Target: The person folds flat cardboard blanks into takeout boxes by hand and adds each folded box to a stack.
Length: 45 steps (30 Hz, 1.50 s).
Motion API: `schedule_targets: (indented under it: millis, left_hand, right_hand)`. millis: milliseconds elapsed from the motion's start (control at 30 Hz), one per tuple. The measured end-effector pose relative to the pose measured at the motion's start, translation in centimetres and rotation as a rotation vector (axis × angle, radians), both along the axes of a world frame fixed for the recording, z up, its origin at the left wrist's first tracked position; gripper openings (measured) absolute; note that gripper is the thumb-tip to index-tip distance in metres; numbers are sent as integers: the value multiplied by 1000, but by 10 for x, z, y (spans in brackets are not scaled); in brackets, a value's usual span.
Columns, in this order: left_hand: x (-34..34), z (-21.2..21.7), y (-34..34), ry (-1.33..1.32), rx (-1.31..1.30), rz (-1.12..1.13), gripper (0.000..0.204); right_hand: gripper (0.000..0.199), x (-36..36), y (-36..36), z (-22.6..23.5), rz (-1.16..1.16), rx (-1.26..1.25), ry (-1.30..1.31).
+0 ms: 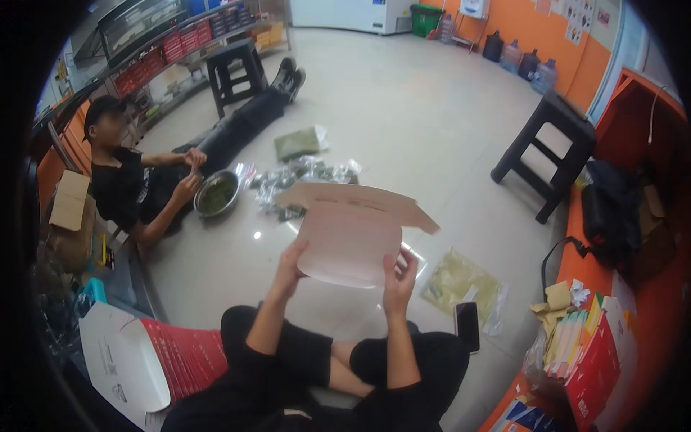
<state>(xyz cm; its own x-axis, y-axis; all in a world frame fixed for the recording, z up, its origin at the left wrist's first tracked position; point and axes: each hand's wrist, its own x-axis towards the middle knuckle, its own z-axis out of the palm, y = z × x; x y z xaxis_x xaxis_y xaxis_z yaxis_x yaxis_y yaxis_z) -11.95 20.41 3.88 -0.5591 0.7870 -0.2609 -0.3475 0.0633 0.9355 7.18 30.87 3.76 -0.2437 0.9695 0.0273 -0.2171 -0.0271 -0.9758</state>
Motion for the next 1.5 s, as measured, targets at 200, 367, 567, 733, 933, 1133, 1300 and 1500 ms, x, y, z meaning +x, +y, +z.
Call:
schedule_targets:
  millis: [200, 367, 567, 733, 933, 1133, 1300, 1500]
  left_hand:
    - [-6, 40, -45, 246, 54, -146, 49]
    - [21, 64, -97, 80, -111, 60, 48]
    - [52, 69, -171, -85, 86, 207, 48]
    - [66, 109, -217, -91, 236, 458, 51]
    - [101, 181, -289, -16, 340, 447, 57]
    - [141, 270, -382, 793, -515, 186, 38]
    - [147, 286, -387, 1378, -421, 306, 36]
    - [122, 273, -370, 1589, -867, 171, 41]
  right_hand:
    - [43, 6, -5, 8, 219, 1, -111]
    - [19, -21, -27, 15, 437, 438, 98]
    - [45, -13, -61, 39, 674, 143, 124]
    - [67, -21, -119, 92, 926, 336, 104]
    - [47, -91, -156, 122, 947, 48, 461]
    - [43, -171, -205, 146, 949, 160, 282]
    - [33, -212, -260, 163, 1146, 286, 248]
    - [34, -241, -294, 151, 1342, 363, 146]
